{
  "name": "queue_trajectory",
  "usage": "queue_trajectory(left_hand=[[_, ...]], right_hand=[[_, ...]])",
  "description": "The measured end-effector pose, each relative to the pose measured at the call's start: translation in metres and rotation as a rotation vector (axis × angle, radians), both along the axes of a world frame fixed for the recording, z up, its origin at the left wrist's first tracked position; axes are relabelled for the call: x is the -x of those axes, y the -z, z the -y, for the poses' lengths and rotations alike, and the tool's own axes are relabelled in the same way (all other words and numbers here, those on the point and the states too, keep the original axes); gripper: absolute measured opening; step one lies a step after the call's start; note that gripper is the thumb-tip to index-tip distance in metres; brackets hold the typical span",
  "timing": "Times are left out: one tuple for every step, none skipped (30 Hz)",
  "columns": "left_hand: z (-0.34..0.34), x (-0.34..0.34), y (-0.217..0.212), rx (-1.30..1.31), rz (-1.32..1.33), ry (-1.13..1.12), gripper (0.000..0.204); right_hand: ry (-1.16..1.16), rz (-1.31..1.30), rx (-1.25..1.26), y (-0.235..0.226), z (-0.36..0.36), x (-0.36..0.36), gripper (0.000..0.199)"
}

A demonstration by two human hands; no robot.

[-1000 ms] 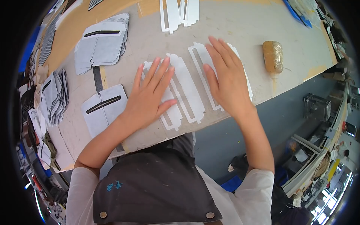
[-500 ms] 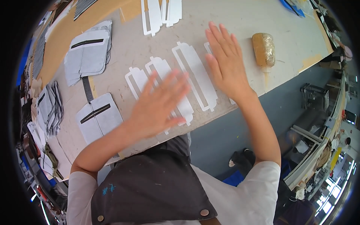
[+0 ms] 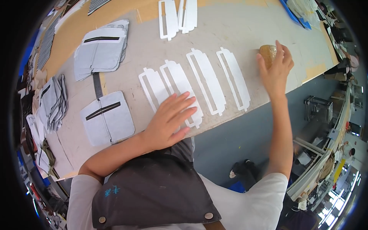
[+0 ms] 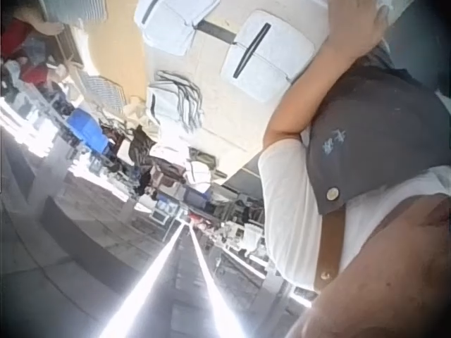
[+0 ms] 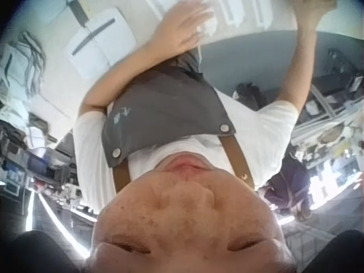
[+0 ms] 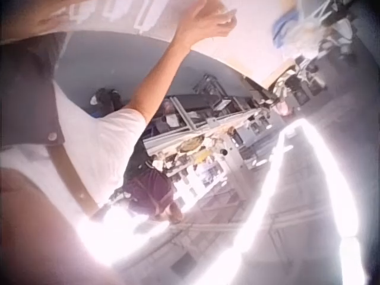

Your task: Applying adhesive to components and assembling leather/fabric pouch parts at a workshop bench.

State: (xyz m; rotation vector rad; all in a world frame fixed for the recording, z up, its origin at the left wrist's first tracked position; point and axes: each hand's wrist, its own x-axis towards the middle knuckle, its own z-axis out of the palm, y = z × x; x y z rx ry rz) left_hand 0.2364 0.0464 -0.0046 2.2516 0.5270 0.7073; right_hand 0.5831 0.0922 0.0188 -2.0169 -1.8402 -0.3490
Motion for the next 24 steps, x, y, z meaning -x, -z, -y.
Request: queue_trajectory(left_hand=[[-0.004,0.008,-0.001,-0.034,0.039,-0.066,0.049],[-0.008,0.015,0.001,-0.062,0.078,-0.13,0.045],[-0.012,0.022,0.002,-0.07,0.077,-0.13,0.045],[-0.013,0.03,0.002,-0.094,0.06,-0.192,0.04],[-0.014,0.038,0.002,-0.118,0.044,-0.254,0.035],[-0.017,0.046,0.002,-0.153,0.034,-0.289,0.032],[-0.018,0.052,0.005,-0.168,0.036,-0.292,0.032],[-0.019,0.059,0.009,-0.167,0.023,-0.32,0.031],[-0.02,0.064,0.013,-0.163,0.012,-0.346,0.03],[-0.022,0.068,0.016,-0.175,0.015,-0.349,0.03],[-0.021,0.073,0.018,-0.185,-0.023,-0.388,0.032],[-0.021,0.077,0.02,-0.192,-0.06,-0.427,0.033],[-0.023,0.078,0.019,-0.196,-0.057,-0.436,0.033],[-0.025,0.078,0.016,-0.222,-0.097,-0.444,0.034],[-0.025,0.078,0.014,-0.245,-0.137,-0.456,0.036],[-0.026,0.079,0.013,-0.241,-0.135,-0.469,0.036],[-0.028,0.078,0.013,-0.251,-0.168,-0.453,0.039],[-0.029,0.078,0.012,-0.26,-0.2,-0.439,0.042],[-0.03,0.078,0.013,-0.252,-0.2,-0.454,0.042],[-0.029,0.078,0.013,-0.258,-0.212,-0.45,0.043],[-0.029,0.079,0.015,-0.263,-0.224,-0.446,0.045],[-0.028,0.079,0.016,-0.25,-0.223,-0.46,0.045],[-0.029,0.078,0.017,-0.244,-0.231,-0.472,0.045],[-0.028,0.078,0.019,-0.239,-0.239,-0.483,0.045]], right_hand=[[0.153,0.121,0.007,-0.006,-0.006,-0.006,0.068],[0.153,0.119,0.0,-0.002,-0.012,-0.017,0.068],[0.154,-0.036,0.115,0.007,-0.017,-0.029,0.074],[0.143,-0.192,0.223,0.007,-0.021,-0.031,0.08],[0.134,-0.195,0.208,0.006,-0.023,-0.033,0.08],[0.2,-0.232,0.275,0.005,-0.023,-0.035,0.082],[0.268,-0.267,0.341,0.002,-0.023,-0.035,0.084],[0.261,-0.268,0.329,0.004,-0.023,-0.039,0.084],[0.201,-0.332,0.228,0.008,-0.022,-0.045,0.085],[0.139,-0.396,0.127,0.01,-0.023,-0.048,0.086],[0.122,-0.398,0.121,0.0,-0.028,-0.027,0.086],[0.08,-0.826,0.011,-0.009,-0.031,-0.003,0.08],[0.039,-1.249,-0.1,-0.018,-0.033,0.022,0.073],[0.035,-1.245,-0.097,-0.02,-0.033,0.037,0.073],[-0.097,-1.578,-0.076,-0.022,-0.033,0.05,0.067],[-0.24,-1.909,-0.045,-0.022,-0.036,0.065,0.062],[-0.273,-2.027,-0.052,-0.021,-0.038,0.082,0.06],[-0.306,-2.145,-0.057,-0.018,-0.04,0.1,0.058],[-0.309,-2.143,-0.037,-0.016,-0.045,0.117,0.058],[-0.316,-2.24,0.005,-0.014,-0.047,0.132,0.057],[-0.32,-2.337,0.05,-0.011,-0.05,0.145,0.055],[-0.314,-2.333,0.073,-0.009,-0.052,0.154,0.055],[-0.271,-2.359,0.06,-0.006,-0.056,0.162,0.055],[-0.226,-2.383,0.046,-0.003,-0.058,0.167,0.054]])
